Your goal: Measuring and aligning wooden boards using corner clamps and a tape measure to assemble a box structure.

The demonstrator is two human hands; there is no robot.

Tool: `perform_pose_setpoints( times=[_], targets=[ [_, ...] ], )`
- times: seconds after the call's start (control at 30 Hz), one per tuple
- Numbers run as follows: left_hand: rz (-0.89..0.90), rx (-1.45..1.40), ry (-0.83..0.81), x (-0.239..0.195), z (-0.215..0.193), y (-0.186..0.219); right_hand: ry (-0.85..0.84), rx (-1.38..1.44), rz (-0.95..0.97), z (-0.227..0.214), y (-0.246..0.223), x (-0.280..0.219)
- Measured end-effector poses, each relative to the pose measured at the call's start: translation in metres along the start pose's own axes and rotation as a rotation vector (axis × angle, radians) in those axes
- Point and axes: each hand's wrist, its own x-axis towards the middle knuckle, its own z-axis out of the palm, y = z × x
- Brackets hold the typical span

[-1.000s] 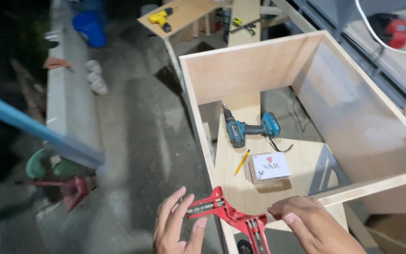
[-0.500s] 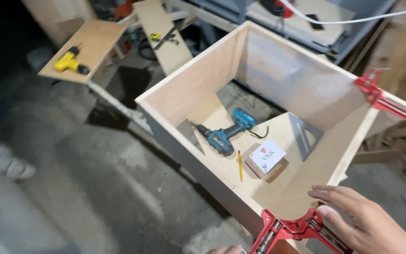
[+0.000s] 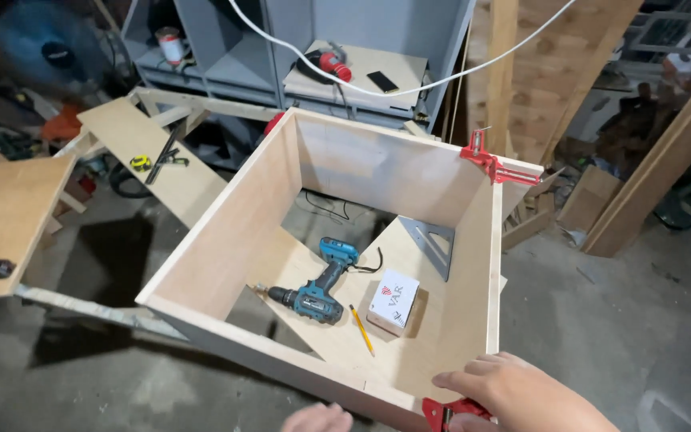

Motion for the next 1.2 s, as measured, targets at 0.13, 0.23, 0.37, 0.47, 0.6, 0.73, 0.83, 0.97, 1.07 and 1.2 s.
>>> perform_pose_setpoints(
  times=[0.13, 0.23, 0.37, 0.47, 0.6, 0.73, 0.83, 0.97, 1.07, 1.2],
  targets=[
    [0.121, 0.090, 0.102, 0.051, -0.036, -0.023, -0.257, -0.092, 0.079, -0.030, -0.037, 0.024],
    [0.167, 0.224, 0.103, 0.081, -0.052, -0.049, -0.230, -0.164, -0.167, -0.027, -0.046, 0.049],
    [0.102, 0.264, -0.130, 0.088, -0.070, -0.082, -0.153, -0.143, -0.375, -0.002, -0.048, 0.107],
    [0.121, 0.149, -0.224, 0.100, -0.091, -0.099, -0.256, -0.288, -0.202, 0.010, -0.072, 0.145],
    [0.223, 0.089, -0.192, 0.112, -0.109, -0.150, -0.026, -0.406, -0.363, 0.050, -0.050, 0.214],
    [0.140, -0.197, -0.114, 0.144, -0.159, -0.224, -0.164, -0.470, -0.238, 0.025, -0.113, 0.287],
    [0.027, -0.217, -0.145, 0.168, -0.198, -0.290, -0.138, -0.419, -0.286, 0.011, -0.166, 0.343],
    [0.005, -0.193, -0.291, 0.214, -0.235, -0.366, 0.410, -0.555, -0.576, 0.013, -0.224, 0.401],
    [0.052, -0.133, -0.289, 0.237, -0.231, -0.409, 0.408, -0.536, -0.612, -0.018, -0.276, 0.406],
    [0.047, -0.124, -0.353, 0.257, -0.214, -0.445, 0.246, -0.315, -0.443, -0.004, -0.264, 0.415]
  ],
)
